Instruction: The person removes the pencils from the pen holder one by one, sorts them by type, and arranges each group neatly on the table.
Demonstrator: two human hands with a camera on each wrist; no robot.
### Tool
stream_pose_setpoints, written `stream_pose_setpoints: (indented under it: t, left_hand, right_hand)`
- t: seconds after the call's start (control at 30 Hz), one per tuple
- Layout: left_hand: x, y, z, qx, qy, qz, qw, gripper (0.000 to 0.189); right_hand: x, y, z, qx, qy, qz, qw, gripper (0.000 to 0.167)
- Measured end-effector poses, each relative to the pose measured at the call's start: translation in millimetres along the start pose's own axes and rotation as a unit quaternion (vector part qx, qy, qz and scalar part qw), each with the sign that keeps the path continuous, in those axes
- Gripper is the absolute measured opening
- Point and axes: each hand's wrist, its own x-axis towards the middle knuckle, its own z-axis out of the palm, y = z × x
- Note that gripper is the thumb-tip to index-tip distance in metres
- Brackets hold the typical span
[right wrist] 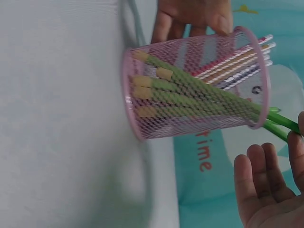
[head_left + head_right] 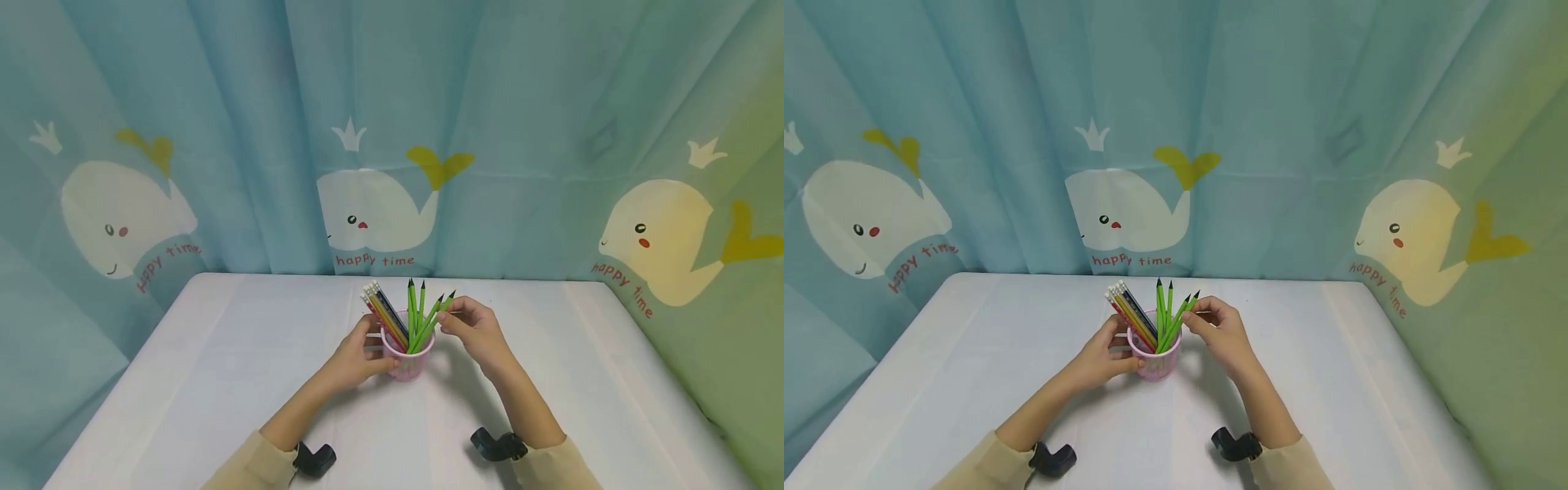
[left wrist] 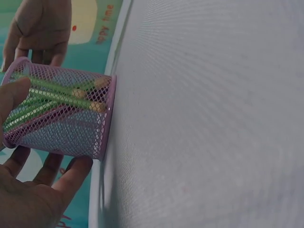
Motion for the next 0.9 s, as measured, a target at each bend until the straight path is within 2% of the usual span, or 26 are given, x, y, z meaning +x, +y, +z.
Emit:
stream_pose_setpoints:
  t: [0.2,0.4,0.67,0.9]
  left_hand:
    - [-0.7,0.5,0.0,-0.008,-0.004,-0.002,1.0,0.075]
    - [0.8,2.2,-0.5,-0.01,-0.008,0.0,0.9999,0.074]
    - [1.8,-0.3,0.0,-0.008,-0.013,0.005,0.9999,0.073]
    - [0.1,-2.6,-0.5,-0.008,-0.012,0.013,0.9998,0.072]
  right_hand:
    - [-3.6,-13,-11,0.033,0.012,-0.034,0.9988,0.021]
    - [-5.7,-24,-18,0.063,0.02,-0.063,0.9958,0.011]
    - [-13.3,-40,-22,0.127,0.058,-0.08,0.987,0.004]
    - [-15.2,-43,-30,0.163,0.045,-0.08,0.9823,0.003]
